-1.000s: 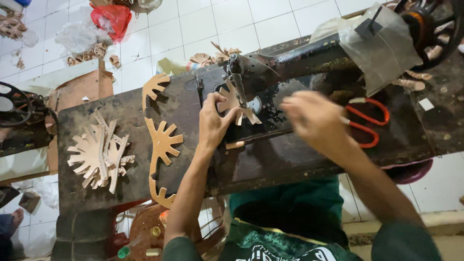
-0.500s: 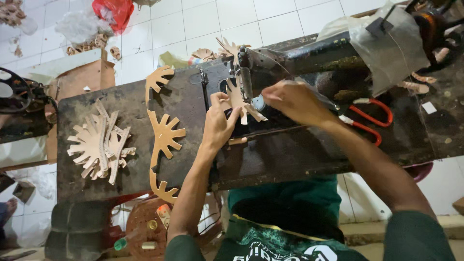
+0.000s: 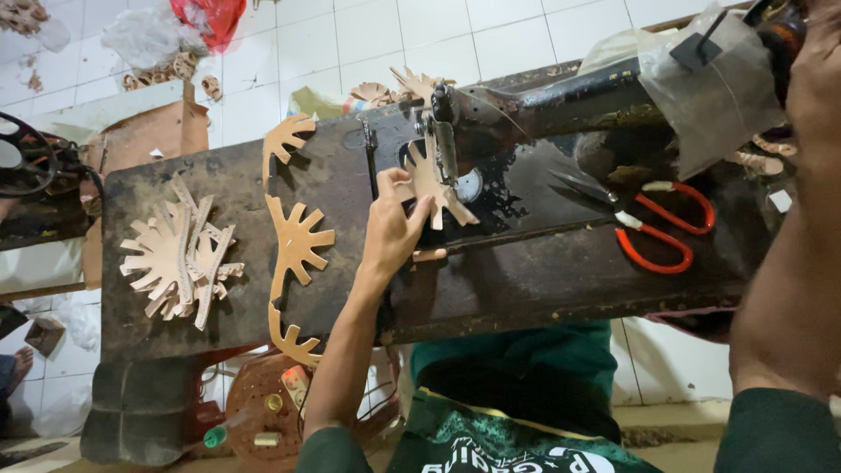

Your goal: The person sews decorative leather cutout pieces on a treadle sewing machine, guiding each piece under the needle and stitching along its edge. They trim the thread with scissors, stack the finished pieces on the table, and pick up the next cutout to continue sewing.

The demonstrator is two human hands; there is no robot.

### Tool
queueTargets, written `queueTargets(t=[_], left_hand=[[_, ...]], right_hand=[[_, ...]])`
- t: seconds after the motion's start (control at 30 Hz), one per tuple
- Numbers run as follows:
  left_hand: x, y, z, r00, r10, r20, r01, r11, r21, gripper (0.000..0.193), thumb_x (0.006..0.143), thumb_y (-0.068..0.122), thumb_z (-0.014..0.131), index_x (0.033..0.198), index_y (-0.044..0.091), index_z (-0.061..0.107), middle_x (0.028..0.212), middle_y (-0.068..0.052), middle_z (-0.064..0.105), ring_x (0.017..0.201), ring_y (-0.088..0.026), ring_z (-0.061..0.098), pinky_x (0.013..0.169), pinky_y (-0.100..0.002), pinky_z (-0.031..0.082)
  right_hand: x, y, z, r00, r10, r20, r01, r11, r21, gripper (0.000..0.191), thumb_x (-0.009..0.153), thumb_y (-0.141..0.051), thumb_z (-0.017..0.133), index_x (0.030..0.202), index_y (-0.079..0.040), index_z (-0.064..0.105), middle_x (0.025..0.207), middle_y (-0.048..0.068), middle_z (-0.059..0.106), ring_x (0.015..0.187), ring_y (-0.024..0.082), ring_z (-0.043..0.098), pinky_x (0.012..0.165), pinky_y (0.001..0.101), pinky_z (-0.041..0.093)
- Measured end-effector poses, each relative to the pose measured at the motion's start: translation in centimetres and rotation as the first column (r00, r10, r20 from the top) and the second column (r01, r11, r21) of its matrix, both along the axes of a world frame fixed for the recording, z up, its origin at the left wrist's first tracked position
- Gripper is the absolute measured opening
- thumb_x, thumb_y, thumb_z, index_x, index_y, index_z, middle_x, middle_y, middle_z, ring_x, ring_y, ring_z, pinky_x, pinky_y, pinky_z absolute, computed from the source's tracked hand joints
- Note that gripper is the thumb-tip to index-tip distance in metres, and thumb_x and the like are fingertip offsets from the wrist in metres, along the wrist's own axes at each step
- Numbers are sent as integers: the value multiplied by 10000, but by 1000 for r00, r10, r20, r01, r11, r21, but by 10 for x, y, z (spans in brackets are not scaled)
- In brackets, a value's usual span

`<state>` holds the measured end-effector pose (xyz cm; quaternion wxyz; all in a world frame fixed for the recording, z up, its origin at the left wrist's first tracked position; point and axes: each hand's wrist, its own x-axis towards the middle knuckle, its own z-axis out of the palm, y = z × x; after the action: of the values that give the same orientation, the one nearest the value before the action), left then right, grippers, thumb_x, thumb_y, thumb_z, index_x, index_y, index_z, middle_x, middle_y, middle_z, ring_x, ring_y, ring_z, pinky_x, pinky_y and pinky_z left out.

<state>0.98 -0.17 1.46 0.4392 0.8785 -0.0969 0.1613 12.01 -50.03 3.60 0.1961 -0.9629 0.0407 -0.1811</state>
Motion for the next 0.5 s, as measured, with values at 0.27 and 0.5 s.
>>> queueTargets(t=[0.27,0.5], left_hand=[[-67,27,10,947,-172,-271,47,909,-414,444,945,62,703,1267,22,399,1087,-167,690,1004,-204,730,853,-311,575],[-78,40,-12,916,-205,-344,-44,802,-596,456,943,-43,678,1311,21,415,1139,-86,591,952,-174,708,746,-296,578]], right_hand=[[-21,46,25,957,60,283,-29,993,-112,229,975,-196,698,1175,-90,733,1099,113,741,895,248,713,736,351,572],[-122,268,-11,591,801,98,-804,576,148,272,959,-239,699,1187,-93,723,1149,126,726,963,295,711,799,384,587]])
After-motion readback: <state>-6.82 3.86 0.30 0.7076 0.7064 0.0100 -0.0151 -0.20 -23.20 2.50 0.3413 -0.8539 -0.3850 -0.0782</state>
